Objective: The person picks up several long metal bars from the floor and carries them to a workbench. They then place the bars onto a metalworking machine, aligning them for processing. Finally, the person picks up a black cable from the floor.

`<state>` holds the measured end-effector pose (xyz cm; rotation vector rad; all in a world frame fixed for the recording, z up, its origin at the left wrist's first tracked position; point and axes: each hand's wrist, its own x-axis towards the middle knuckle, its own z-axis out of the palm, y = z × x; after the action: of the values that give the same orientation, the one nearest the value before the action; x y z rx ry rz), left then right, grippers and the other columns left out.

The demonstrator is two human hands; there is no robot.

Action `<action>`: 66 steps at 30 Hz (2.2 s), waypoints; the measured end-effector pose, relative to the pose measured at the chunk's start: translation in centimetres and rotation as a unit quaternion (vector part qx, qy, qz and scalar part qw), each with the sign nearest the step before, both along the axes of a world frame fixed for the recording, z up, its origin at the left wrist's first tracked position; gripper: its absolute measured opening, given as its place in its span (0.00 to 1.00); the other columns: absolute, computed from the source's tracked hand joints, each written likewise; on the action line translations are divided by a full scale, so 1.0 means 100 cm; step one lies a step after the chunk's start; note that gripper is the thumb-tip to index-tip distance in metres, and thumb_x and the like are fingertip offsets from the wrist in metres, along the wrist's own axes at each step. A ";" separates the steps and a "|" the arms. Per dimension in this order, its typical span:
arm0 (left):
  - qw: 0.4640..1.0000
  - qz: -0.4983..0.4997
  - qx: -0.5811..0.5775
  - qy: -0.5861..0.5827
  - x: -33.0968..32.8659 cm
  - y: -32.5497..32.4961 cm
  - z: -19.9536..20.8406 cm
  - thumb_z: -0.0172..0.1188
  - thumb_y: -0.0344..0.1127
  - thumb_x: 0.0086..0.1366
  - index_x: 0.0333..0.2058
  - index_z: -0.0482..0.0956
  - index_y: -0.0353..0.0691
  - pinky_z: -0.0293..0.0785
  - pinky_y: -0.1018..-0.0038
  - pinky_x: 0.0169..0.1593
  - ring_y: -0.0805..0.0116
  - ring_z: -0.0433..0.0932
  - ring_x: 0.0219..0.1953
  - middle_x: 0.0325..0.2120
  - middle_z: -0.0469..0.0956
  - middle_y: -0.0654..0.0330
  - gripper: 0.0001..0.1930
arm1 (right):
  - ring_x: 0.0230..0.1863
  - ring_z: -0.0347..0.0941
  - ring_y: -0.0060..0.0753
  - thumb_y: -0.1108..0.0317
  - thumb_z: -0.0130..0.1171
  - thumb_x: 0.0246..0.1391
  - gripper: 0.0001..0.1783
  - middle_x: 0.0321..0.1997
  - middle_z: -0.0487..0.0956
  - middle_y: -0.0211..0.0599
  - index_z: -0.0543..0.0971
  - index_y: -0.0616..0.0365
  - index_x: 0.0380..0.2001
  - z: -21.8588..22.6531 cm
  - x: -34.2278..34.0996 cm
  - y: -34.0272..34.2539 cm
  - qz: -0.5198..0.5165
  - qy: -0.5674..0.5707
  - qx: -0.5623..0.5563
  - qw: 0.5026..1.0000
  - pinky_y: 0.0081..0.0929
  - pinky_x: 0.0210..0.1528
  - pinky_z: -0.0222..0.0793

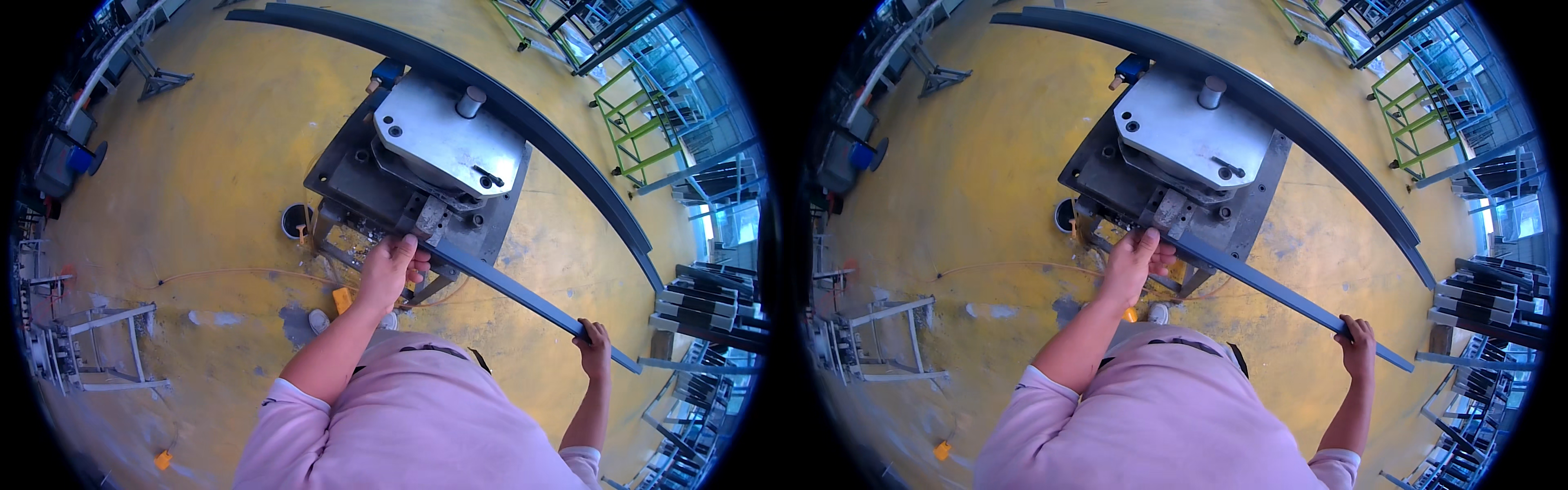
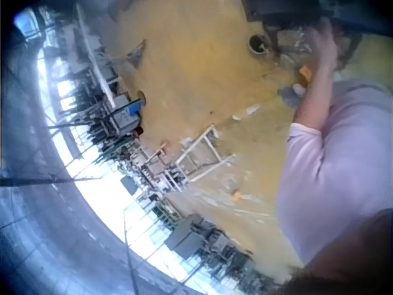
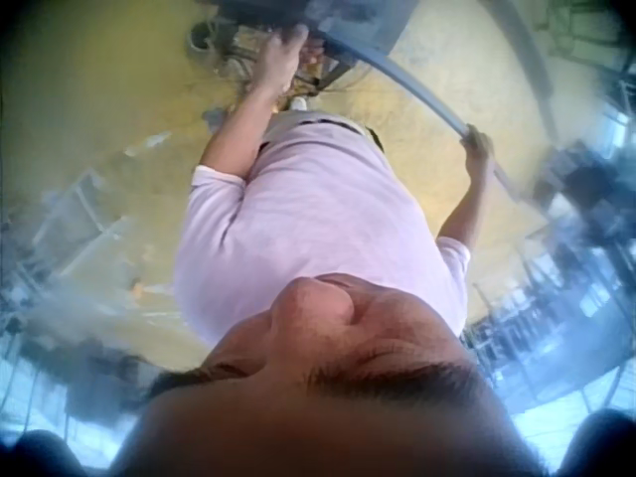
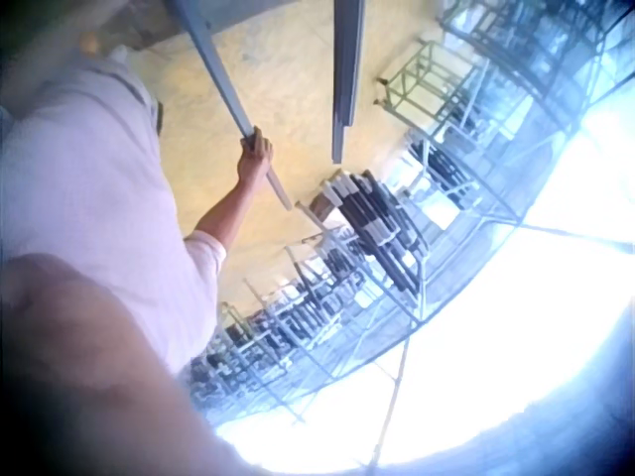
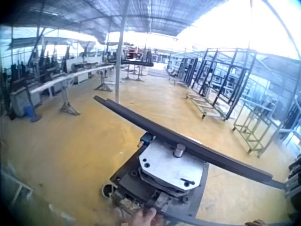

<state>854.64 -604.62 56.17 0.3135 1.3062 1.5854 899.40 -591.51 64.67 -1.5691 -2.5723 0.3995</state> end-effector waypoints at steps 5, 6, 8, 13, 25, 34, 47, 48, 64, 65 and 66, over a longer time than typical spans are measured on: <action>0.999 0.035 0.018 -0.009 -0.004 -0.003 -0.003 0.55 0.51 0.72 0.43 0.74 0.35 0.79 0.76 0.34 0.68 0.83 0.34 0.34 0.82 0.56 0.20 | 0.39 0.71 0.44 0.79 0.70 0.38 0.27 0.33 0.76 0.39 0.80 0.58 0.48 0.004 -0.014 -0.001 -0.008 -0.005 -0.013 1.000 0.38 0.43 0.68; 0.999 0.029 0.018 -0.013 -0.006 -0.005 -0.004 0.55 0.51 0.72 0.43 0.74 0.35 0.79 0.76 0.33 0.68 0.83 0.34 0.34 0.82 0.56 0.20 | 0.39 0.71 0.44 0.79 0.70 0.39 0.27 0.33 0.76 0.39 0.80 0.58 0.48 0.005 -0.016 -0.004 -0.015 0.003 -0.015 1.000 0.38 0.43 0.68; 1.000 0.016 0.019 -0.016 -0.013 -0.006 -0.004 0.55 0.51 0.72 0.42 0.74 0.35 0.79 0.76 0.33 0.69 0.82 0.32 0.34 0.82 0.57 0.20 | 0.39 0.71 0.43 0.78 0.70 0.40 0.27 0.33 0.76 0.39 0.80 0.58 0.49 0.001 -0.028 -0.002 -0.018 0.004 -0.024 1.000 0.37 0.43 0.68; 1.000 -0.006 0.009 0.011 -0.030 -0.008 -0.003 0.53 0.52 0.73 0.42 0.74 0.35 0.77 0.79 0.28 0.73 0.80 0.28 0.32 0.82 0.58 0.21 | 0.40 0.70 0.46 0.76 0.68 0.43 0.25 0.34 0.76 0.41 0.79 0.59 0.49 -0.001 -0.112 -0.013 0.032 0.020 -0.040 0.999 0.39 0.44 0.67; 0.997 0.048 -0.015 0.058 -0.093 -0.019 0.008 0.54 0.54 0.72 0.36 0.72 0.34 0.72 0.77 0.25 0.75 0.76 0.19 0.23 0.80 0.60 0.23 | 0.41 0.71 0.50 0.75 0.68 0.45 0.23 0.36 0.76 0.43 0.77 0.60 0.48 -0.004 -0.126 -0.023 0.034 -0.022 0.004 0.999 0.41 0.45 0.67; 0.997 0.043 -0.028 0.061 -0.104 -0.021 0.007 0.55 0.54 0.71 0.36 0.72 0.35 0.72 0.77 0.25 0.74 0.76 0.19 0.23 0.81 0.61 0.23 | 0.41 0.71 0.51 0.75 0.68 0.45 0.23 0.36 0.76 0.43 0.77 0.60 0.47 -0.006 -0.136 -0.021 0.023 -0.033 -0.001 0.999 0.40 0.46 0.67; 0.991 0.098 -0.050 0.078 -0.091 -0.012 0.010 0.54 0.56 0.71 0.39 0.74 0.37 0.71 0.78 0.24 0.77 0.73 0.18 0.24 0.80 0.62 0.23 | 0.38 0.70 0.45 0.74 0.70 0.42 0.25 0.32 0.76 0.39 0.79 0.56 0.48 -0.006 -0.130 -0.013 0.062 -0.003 -0.014 0.998 0.38 0.43 0.67; 0.990 0.101 -0.059 0.082 -0.090 -0.012 0.012 0.54 0.56 0.71 0.39 0.74 0.37 0.70 0.78 0.24 0.77 0.73 0.18 0.24 0.80 0.62 0.23 | 0.37 0.70 0.44 0.74 0.71 0.42 0.25 0.32 0.76 0.39 0.80 0.56 0.48 -0.009 -0.127 -0.012 0.061 0.006 -0.020 0.998 0.38 0.42 0.67; 0.971 0.152 -0.123 0.141 -0.079 -0.001 0.014 0.51 0.57 0.72 0.35 0.73 0.41 0.55 0.84 0.17 0.82 0.65 0.18 0.23 0.75 0.65 0.22 | 0.34 0.73 0.44 0.66 0.71 0.44 0.28 0.31 0.77 0.36 0.79 0.54 0.51 -0.009 -0.111 0.005 0.146 0.065 0.008 0.987 0.39 0.38 0.68; 0.970 0.152 -0.124 0.144 -0.079 -0.003 0.014 0.52 0.57 0.72 0.35 0.73 0.41 0.54 0.84 0.17 0.82 0.65 0.18 0.23 0.75 0.65 0.22 | 0.34 0.73 0.43 0.65 0.71 0.44 0.28 0.31 0.76 0.36 0.79 0.54 0.51 -0.011 -0.110 0.006 0.150 0.071 0.017 0.986 0.39 0.38 0.68; 0.969 0.153 -0.125 0.147 -0.079 -0.004 0.014 0.52 0.57 0.72 0.35 0.73 0.41 0.54 0.84 0.17 0.82 0.64 0.18 0.22 0.74 0.65 0.22 | 0.34 0.73 0.43 0.65 0.71 0.43 0.28 0.31 0.76 0.35 0.79 0.53 0.51 -0.012 -0.108 0.006 0.153 0.076 0.026 0.985 0.39 0.38 0.68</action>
<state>846.76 -605.00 57.58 0.2006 1.8379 1.6454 888.61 -590.86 63.44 -1.0795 -2.6809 0.4547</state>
